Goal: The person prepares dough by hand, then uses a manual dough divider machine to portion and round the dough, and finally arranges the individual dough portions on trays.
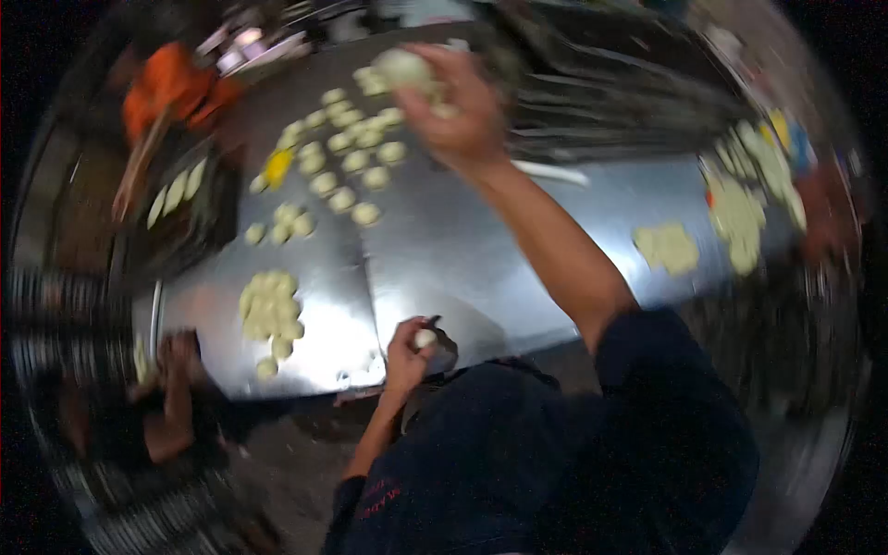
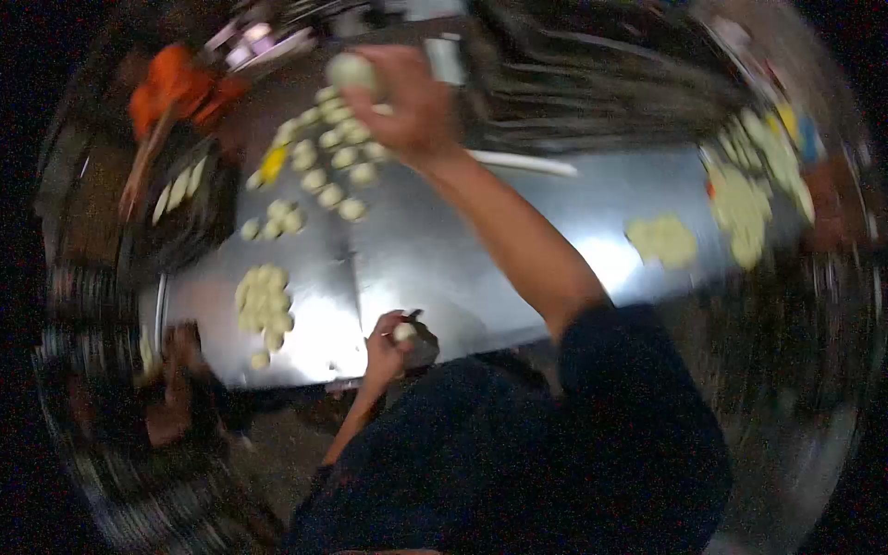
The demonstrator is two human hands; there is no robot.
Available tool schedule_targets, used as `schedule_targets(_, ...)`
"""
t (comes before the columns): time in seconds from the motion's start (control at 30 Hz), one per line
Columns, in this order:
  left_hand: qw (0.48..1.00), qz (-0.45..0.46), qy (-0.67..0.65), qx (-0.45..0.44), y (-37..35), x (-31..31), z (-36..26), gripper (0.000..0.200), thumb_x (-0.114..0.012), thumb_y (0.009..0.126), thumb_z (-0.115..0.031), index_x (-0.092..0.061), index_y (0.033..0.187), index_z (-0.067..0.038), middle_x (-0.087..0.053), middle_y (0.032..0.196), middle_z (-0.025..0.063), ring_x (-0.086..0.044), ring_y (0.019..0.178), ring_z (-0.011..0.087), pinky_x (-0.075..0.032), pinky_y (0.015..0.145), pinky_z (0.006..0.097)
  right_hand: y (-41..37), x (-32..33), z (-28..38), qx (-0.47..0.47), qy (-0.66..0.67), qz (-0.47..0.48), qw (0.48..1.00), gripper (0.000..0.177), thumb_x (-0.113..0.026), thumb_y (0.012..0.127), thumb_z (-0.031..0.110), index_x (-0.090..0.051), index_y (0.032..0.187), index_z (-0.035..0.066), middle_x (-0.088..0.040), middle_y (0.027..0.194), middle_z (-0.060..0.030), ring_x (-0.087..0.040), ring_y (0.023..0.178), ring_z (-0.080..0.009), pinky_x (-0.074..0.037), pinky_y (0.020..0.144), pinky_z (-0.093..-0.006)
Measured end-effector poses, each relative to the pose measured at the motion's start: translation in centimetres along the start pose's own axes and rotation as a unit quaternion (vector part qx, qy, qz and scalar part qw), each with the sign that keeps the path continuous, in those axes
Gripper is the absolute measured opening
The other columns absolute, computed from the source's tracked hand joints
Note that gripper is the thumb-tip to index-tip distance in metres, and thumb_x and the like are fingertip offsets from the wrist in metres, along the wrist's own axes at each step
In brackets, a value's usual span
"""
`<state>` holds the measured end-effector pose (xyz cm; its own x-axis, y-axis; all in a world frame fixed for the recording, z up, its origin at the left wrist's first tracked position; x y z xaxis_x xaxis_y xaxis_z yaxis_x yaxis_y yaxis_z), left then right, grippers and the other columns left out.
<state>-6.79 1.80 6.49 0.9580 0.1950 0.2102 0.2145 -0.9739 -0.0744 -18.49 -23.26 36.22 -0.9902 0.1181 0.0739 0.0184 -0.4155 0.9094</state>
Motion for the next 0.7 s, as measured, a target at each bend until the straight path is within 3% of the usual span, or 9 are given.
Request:
schedule_targets(0.07, 0.998, -0.004, 0.060, 0.025, 1.8, 0.9, -1.4, 0.034, -0.068, 0.080, 0.002, -0.059, 0.112, -0.004, -0.058, 0.100, 0.0039, -0.057, 0.089, 0.0140, -0.050, 0.075, 0.0266, -1.2, -3.4, -5.7, -0.036, -0.156, 0.090, 0.983, 0.055, -0.074, 0.080, 0.035, -0.056, 0.122, 0.005, -0.056, 0.113, -0.0157, -0.057, 0.102, -0.0351, -0.045, 0.091, -0.0417)
schedule_targets(0.1, 0.991, -0.012, 0.128, 0.024, 2.9, 1.7, -3.5, 0.034, -0.069, 0.081, 0.003, -0.059, 0.112, -0.003, -0.058, 0.100, 0.0027, -0.056, 0.088, 0.0131, -0.049, 0.077, 0.0262, -4.7, -5.0, -9.7, -0.171, -0.170, 0.139, 0.960, 0.048, -0.073, 0.078, 0.032, -0.060, 0.115, 0.006, -0.059, 0.103, -0.0169, -0.057, 0.099, -0.0367, -0.045, 0.090, -0.0450)
schedule_targets(0.17, 0.988, -0.079, 0.074, -0.111, 5.2, 2.6, -9.4, 0.032, -0.069, 0.084, -0.002, -0.059, 0.114, -0.001, -0.057, 0.100, 0.0041, -0.056, 0.087, 0.0127, -0.048, 0.077, 0.0255, -10.1, -3.4, -7.6, -0.195, -0.088, 0.129, 0.968, 0.033, -0.067, 0.079, 0.031, -0.062, 0.099, 0.005, -0.063, 0.097, -0.0178, -0.062, 0.087, -0.0373, -0.051, 0.076, -0.0489)
schedule_targets(0.27, 0.954, -0.149, 0.033, -0.258, 8.5, 3.0, -17.6, 0.034, -0.070, 0.086, -0.006, -0.059, 0.117, 0.000, -0.058, 0.105, 0.0064, -0.056, 0.088, 0.0134, -0.047, 0.078, 0.0253, -20.4, 1.5, -1.4, -0.199, -0.081, 0.262, 0.941, 0.024, -0.064, 0.081, 0.027, -0.065, 0.096, 0.009, -0.064, 0.096, -0.0145, -0.062, 0.091, -0.0348, -0.051, 0.077, -0.0487)
schedule_targets(0.37, 0.926, -0.179, 0.179, -0.280, 12.6, 2.1, -19.6, 0.036, -0.071, 0.086, -0.008, -0.059, 0.118, 0.001, -0.060, 0.110, 0.0120, -0.057, 0.091, 0.0168, -0.049, 0.080, 0.0281, -28.0, 14.2, -3.0, -0.361, -0.085, 0.183, 0.911, 0.017, -0.067, 0.077, 0.013, -0.069, 0.091, 0.004, -0.068, 0.091, -0.0133, -0.066, 0.086, -0.0287, -0.054, 0.080, -0.0381)
schedule_targets(0.43, 0.937, -0.131, 0.259, -0.195, 17.4, 0.9, -13.2, 0.033, -0.070, 0.085, -0.009, -0.061, 0.116, 0.000, -0.063, 0.111, 0.0141, -0.061, 0.090, 0.0200, -0.051, 0.079, 0.0314, -30.8, 26.4, -5.3, -0.428, -0.186, 0.058, 0.883, 0.029, -0.069, 0.075, 0.004, -0.068, 0.103, 0.000, -0.069, 0.101, -0.0155, -0.067, 0.092, -0.0239, -0.052, 0.084, -0.0341)
schedule_targets(0.47, 0.932, -0.092, 0.296, -0.186, 17.6, -1.1, -11.7, 0.031, -0.069, 0.085, -0.010, -0.063, 0.114, -0.001, -0.064, 0.110, 0.0142, -0.062, 0.090, 0.0212, -0.051, 0.078, 0.0325, -31.0, 32.6, -5.2, -0.425, -0.303, -0.014, 0.853, 0.032, -0.067, 0.075, 0.011, -0.068, 0.107, 0.008, -0.065, 0.101, -0.0165, -0.064, 0.094, -0.0328, -0.052, 0.084, -0.0392)
schedule_targets(0.57, 0.933, 0.073, 0.327, -0.129, 16.5, -10.5, -10.2, 0.024, -0.067, 0.086, -0.010, -0.068, 0.109, -0.005, -0.068, 0.105, 0.0121, -0.066, 0.088, 0.0212, -0.053, 0.076, 0.0333, -28.4, 44.4, -5.2, -0.423, -0.499, 0.082, 0.752, 0.049, -0.062, 0.078, 0.009, -0.056, 0.126, 0.002, -0.059, 0.120, -0.0208, -0.057, 0.112, -0.0351, -0.047, 0.095, -0.0407)
schedule_targets(0.7, 0.864, 0.293, 0.283, -0.297, 15.3, -30.0, -13.1, 0.028, -0.065, 0.084, -0.009, -0.067, 0.112, -0.007, -0.066, 0.109, 0.0154, -0.064, 0.099, 0.0329, -0.050, 0.089, 0.0385, -29.1, 44.5, -8.5, -0.307, -0.547, 0.248, 0.738, 0.074, -0.067, 0.073, 0.012, -0.041, 0.140, -0.002, -0.057, 0.124, -0.0227, -0.049, 0.121, -0.0390, -0.039, 0.105, -0.0423)
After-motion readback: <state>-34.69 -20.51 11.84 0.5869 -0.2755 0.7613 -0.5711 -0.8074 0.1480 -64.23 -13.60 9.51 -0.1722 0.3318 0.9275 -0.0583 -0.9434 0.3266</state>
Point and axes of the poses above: each hand's wrist, its own y-axis towards the middle knuckle, its own x-axis out of the back of the hand, z = x × y, the point moved 8 cm from there along y, towards the middle knuckle
